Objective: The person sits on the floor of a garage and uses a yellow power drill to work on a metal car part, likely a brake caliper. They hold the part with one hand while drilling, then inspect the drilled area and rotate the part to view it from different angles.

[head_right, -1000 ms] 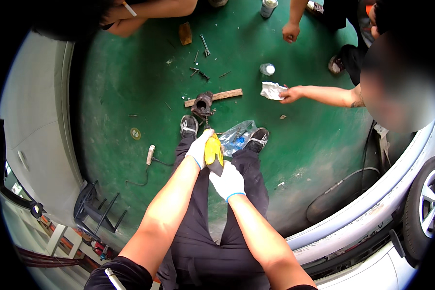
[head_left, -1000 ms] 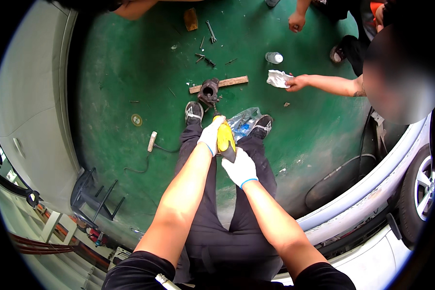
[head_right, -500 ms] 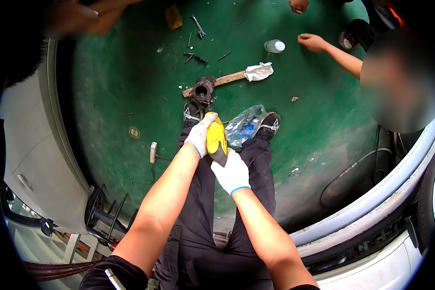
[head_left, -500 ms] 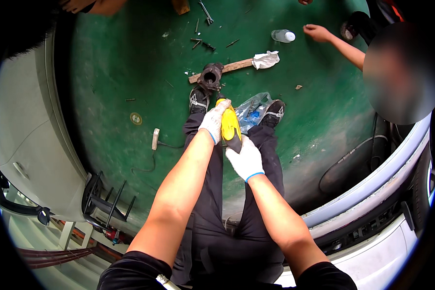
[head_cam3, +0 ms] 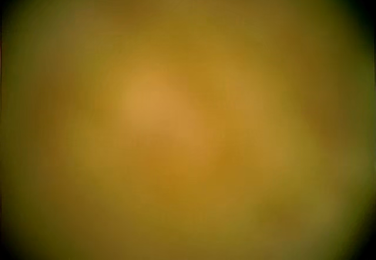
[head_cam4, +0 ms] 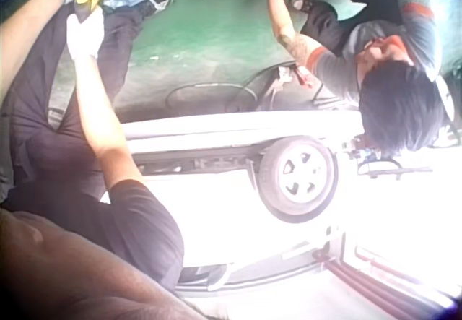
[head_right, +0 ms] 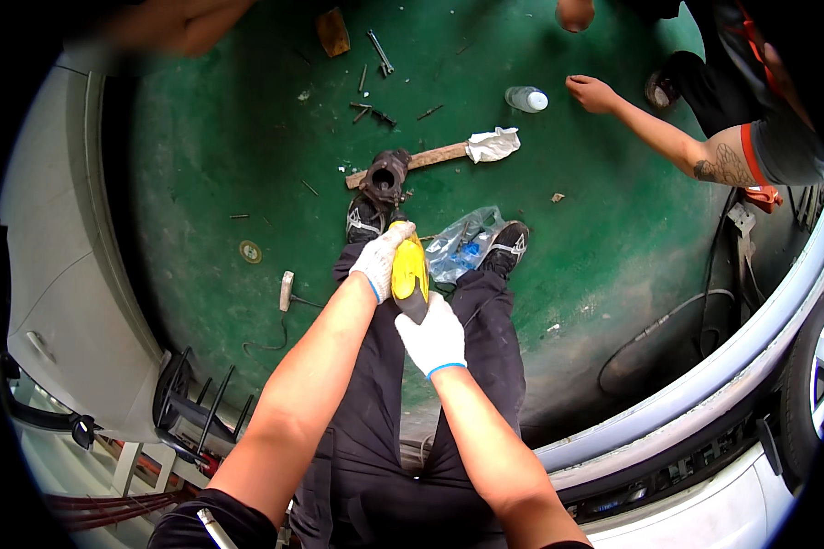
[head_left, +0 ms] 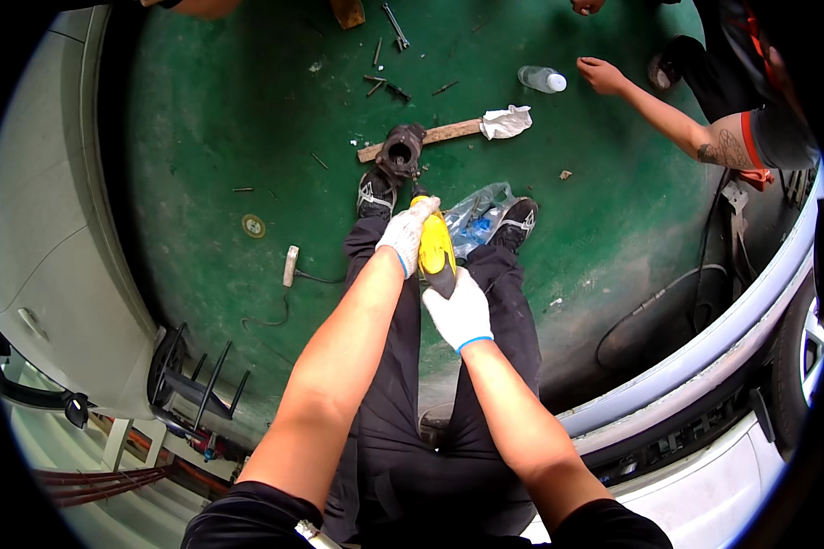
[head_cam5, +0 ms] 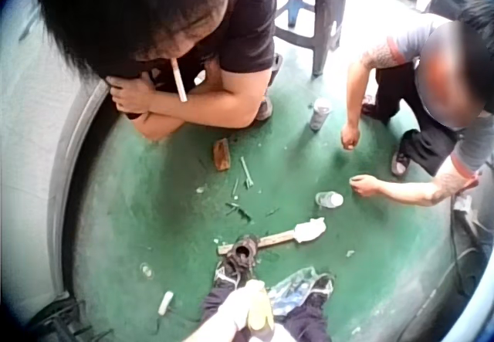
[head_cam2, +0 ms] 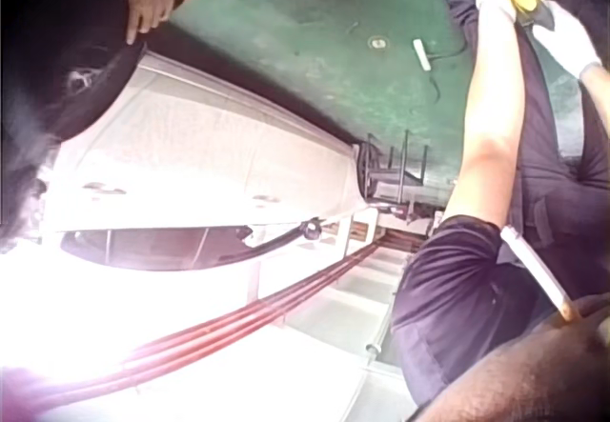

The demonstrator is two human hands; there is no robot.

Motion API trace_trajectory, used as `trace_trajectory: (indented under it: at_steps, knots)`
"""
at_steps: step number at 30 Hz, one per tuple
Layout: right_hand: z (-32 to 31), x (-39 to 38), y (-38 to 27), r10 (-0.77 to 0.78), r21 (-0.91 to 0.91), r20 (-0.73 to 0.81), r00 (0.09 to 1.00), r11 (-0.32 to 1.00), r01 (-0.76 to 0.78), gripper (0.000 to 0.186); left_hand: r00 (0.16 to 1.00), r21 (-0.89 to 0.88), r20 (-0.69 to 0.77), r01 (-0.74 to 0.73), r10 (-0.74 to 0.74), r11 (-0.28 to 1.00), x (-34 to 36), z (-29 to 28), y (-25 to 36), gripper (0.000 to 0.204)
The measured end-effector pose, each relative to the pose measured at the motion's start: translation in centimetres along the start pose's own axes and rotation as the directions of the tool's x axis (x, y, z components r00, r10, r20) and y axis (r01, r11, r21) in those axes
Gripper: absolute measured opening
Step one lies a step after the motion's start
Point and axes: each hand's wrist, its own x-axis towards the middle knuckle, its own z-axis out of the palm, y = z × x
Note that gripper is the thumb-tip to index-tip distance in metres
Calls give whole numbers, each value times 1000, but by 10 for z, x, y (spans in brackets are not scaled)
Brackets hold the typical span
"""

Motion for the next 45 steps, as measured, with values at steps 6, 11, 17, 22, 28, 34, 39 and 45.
trace_trajectory:
  at_steps: [6,11,17,22,28,34,39,45]
  knots:
    - [-12,6,-9,50,29,57,997,998,-52,51,996,71,-92,28,-22,997,7,9,8,43]
    - [-26,13,0,77,79,73,994,993,-82,46,986,185,-166,32,0,982,12,29,6,43]
    - [-37,22,8,65,108,78,995,991,-73,46,980,189,-197,52,-14,981,19,38,8,47]
    - [-38,14,3,61,168,124,990,982,-81,52,990,156,-138,6,16,988,29,11,-2,41]
    - [0,-1,12,42,246,37,998,968,-50,62,994,186,-112,15,6,982,-8,11,7,43]
    - [13,-4,0,73,257,14,997,964,-74,65,997,188,-62,56,-45,980,-7,-1,20,46]
    - [11,-2,-1,107,325,13,994,940,-105,54,997,203,-62,51,-40,978,3,4,17,44]
    - [4,4,4,118,358,42,992,925,-125,57,996,238,-84,16,4,971,6,11,14,51]
